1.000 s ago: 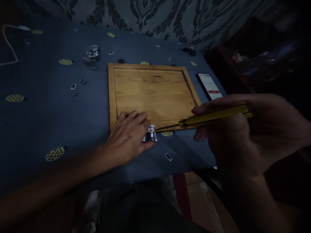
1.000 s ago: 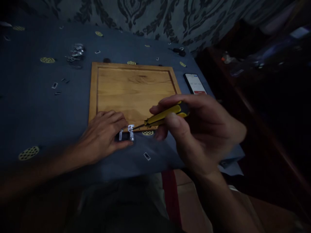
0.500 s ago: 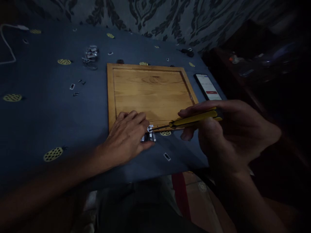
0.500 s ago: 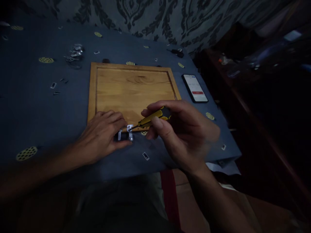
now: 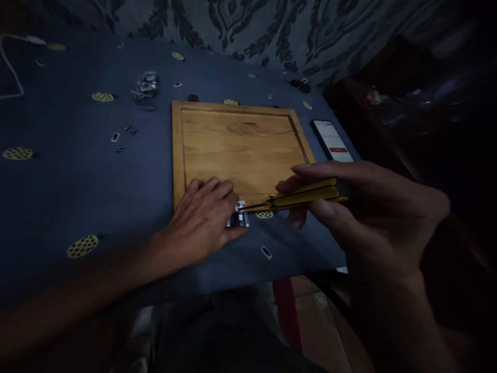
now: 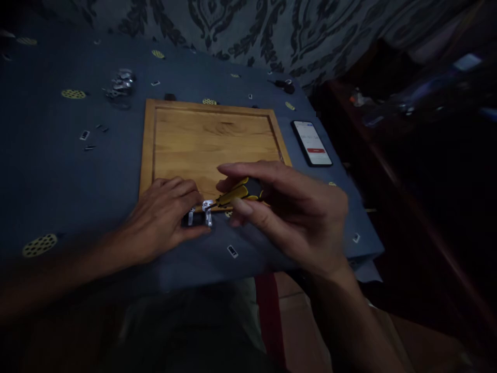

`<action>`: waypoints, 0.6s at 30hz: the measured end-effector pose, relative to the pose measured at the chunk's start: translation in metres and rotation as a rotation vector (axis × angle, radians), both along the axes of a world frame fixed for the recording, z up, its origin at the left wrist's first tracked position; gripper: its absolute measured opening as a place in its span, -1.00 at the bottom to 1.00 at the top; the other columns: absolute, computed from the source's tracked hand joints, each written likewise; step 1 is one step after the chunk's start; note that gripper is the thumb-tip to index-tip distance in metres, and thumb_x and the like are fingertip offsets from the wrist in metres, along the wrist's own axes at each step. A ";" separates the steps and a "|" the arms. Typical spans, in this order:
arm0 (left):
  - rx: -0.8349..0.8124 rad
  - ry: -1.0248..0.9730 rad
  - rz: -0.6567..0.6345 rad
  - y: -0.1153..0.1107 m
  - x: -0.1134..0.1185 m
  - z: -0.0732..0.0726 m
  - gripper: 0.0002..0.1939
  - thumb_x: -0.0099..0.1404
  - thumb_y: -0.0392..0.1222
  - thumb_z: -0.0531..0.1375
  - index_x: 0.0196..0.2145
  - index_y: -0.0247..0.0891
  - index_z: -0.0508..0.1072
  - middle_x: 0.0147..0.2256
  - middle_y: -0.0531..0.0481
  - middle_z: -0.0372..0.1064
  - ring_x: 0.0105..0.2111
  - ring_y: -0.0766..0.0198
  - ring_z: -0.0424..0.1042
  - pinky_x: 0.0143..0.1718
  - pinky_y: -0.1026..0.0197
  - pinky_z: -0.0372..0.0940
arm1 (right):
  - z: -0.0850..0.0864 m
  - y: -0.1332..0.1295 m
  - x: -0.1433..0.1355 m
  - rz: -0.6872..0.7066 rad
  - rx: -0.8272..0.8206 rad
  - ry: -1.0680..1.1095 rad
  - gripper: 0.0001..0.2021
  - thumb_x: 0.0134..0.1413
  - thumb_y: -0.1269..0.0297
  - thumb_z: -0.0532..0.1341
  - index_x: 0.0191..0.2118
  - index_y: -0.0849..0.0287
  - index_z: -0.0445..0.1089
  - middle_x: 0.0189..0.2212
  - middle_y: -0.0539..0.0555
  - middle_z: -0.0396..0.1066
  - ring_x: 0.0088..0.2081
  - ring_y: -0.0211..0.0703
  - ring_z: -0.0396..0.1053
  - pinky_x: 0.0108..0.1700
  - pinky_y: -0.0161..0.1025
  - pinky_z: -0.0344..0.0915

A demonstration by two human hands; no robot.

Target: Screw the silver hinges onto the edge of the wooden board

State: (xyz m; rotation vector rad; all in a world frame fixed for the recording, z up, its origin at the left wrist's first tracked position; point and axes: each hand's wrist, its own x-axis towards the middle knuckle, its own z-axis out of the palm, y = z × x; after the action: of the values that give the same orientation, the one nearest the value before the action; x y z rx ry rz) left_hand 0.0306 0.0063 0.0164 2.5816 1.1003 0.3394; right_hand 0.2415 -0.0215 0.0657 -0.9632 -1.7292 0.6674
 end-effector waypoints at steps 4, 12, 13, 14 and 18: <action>0.014 -0.013 0.003 -0.001 0.000 -0.002 -0.67 0.33 0.05 0.36 -0.17 -0.28 0.51 -0.17 -0.05 0.44 -0.08 0.03 0.39 -0.06 0.03 0.18 | -0.004 0.003 -0.002 -0.045 0.112 -0.007 -0.68 0.06 0.45 0.44 -0.08 -0.04 0.64 -0.28 0.00 0.66 -0.49 -0.16 0.52 -0.61 -0.20 0.39; 0.003 -0.005 0.003 -0.001 0.000 0.001 -0.68 0.33 0.03 0.36 -0.15 -0.27 0.50 -0.16 -0.06 0.44 -0.07 0.04 0.39 -0.06 0.04 0.18 | -0.005 0.003 -0.017 -0.141 0.063 0.052 -0.78 0.02 0.27 0.48 -0.19 -0.19 0.61 -0.35 -0.02 0.61 -0.38 0.03 0.55 -0.38 0.03 0.56; 0.003 -0.010 0.002 -0.001 0.000 0.000 -0.68 0.33 0.03 0.36 -0.16 -0.27 0.50 -0.16 -0.05 0.44 -0.07 0.04 0.39 -0.06 0.04 0.18 | -0.005 0.002 -0.015 -0.122 0.050 0.051 -0.77 0.04 0.27 0.47 -0.16 -0.17 0.62 -0.33 -0.01 0.62 -0.38 0.02 0.56 -0.38 0.02 0.56; 0.003 -0.016 0.001 -0.001 0.000 0.000 -0.69 0.33 0.03 0.36 -0.16 -0.27 0.50 -0.17 -0.05 0.44 -0.07 0.04 0.39 -0.06 0.04 0.18 | -0.004 0.001 -0.013 -0.101 0.038 0.046 -0.75 0.06 0.28 0.45 -0.11 -0.14 0.62 -0.28 0.01 0.62 -0.37 0.00 0.56 -0.41 -0.02 0.55; 0.007 -0.040 0.002 -0.001 -0.001 -0.002 -0.69 0.34 0.03 0.36 -0.17 -0.27 0.50 -0.17 -0.05 0.43 -0.07 0.04 0.39 -0.05 0.05 0.18 | -0.005 0.004 -0.001 0.016 0.027 -0.027 -0.67 0.14 0.35 0.39 0.02 -0.09 0.60 -0.18 0.02 0.64 -0.40 -0.11 0.52 -0.54 -0.16 0.43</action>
State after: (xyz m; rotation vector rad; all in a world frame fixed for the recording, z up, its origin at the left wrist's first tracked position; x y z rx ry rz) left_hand 0.0299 0.0048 0.0144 2.5687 1.0903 0.3942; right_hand 0.2405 -0.0175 0.0611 -0.9451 -1.7665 0.6426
